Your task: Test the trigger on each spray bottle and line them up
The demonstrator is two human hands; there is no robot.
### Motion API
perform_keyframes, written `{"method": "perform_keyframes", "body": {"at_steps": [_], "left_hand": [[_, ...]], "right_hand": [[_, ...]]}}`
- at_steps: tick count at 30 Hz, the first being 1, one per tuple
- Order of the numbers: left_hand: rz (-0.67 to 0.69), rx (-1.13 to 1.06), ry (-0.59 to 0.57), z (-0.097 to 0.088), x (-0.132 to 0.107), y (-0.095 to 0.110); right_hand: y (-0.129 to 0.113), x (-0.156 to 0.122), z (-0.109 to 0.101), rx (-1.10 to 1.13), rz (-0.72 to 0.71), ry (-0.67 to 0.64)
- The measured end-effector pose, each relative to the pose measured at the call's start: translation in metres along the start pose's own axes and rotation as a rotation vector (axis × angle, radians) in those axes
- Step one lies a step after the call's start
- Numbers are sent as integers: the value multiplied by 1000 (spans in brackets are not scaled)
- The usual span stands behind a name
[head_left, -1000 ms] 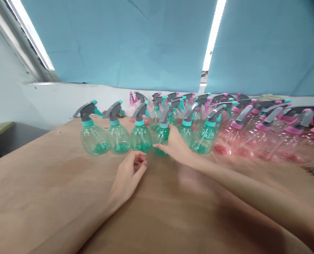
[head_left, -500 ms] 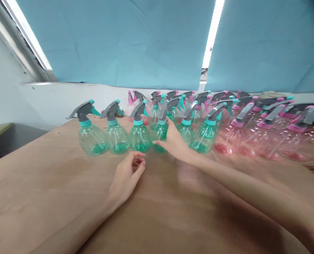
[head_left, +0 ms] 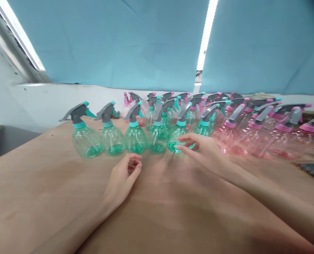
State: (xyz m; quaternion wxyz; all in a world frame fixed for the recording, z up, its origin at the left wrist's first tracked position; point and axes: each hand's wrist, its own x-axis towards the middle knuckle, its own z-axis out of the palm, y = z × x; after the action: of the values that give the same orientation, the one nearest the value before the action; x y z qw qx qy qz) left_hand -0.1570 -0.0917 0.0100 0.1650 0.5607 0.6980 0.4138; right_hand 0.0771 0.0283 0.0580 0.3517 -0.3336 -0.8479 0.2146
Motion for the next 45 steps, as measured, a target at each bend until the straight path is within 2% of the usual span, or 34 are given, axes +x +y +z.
{"method": "perform_keyframes", "body": {"at_steps": [3, 6, 14, 19, 23, 27, 33, 36, 38, 41, 43, 45], "left_hand": [[13, 22, -11, 2, -1, 1], [27, 47, -13, 4, -2, 5], [163, 158, -54, 5, -13, 22], [232, 213, -75, 8, -18, 27], [234, 222, -111, 14, -20, 32], [223, 199, -138, 19, -22, 40], [122, 98, -102, 27, -16, 65], [60, -16, -61, 36, -5, 83], [79, -78, -45, 43, 4, 97], [140, -219, -139, 55, 10, 121], [172, -263, -219, 63, 6, 137], [227, -292, -245, 71, -2, 151]], "right_hand": [[16, -2, -19, -114, 55, 79], [27, 5, -23, -150, 98, 113], [33, 28, 1, -192, 96, 137], [42, 41, 16, -192, 135, 109], [41, 45, 22, -222, 156, 103], [35, 42, 19, -238, 195, 77], [25, 19, 4, -233, 139, 15], [18, -4, -6, -230, 59, -44], [12, -24, -14, -228, 0, -93], [3, -55, -27, -206, -75, -146], [-1, -73, -34, -196, -133, -148], [-4, -88, -41, -182, -180, -140]]}}
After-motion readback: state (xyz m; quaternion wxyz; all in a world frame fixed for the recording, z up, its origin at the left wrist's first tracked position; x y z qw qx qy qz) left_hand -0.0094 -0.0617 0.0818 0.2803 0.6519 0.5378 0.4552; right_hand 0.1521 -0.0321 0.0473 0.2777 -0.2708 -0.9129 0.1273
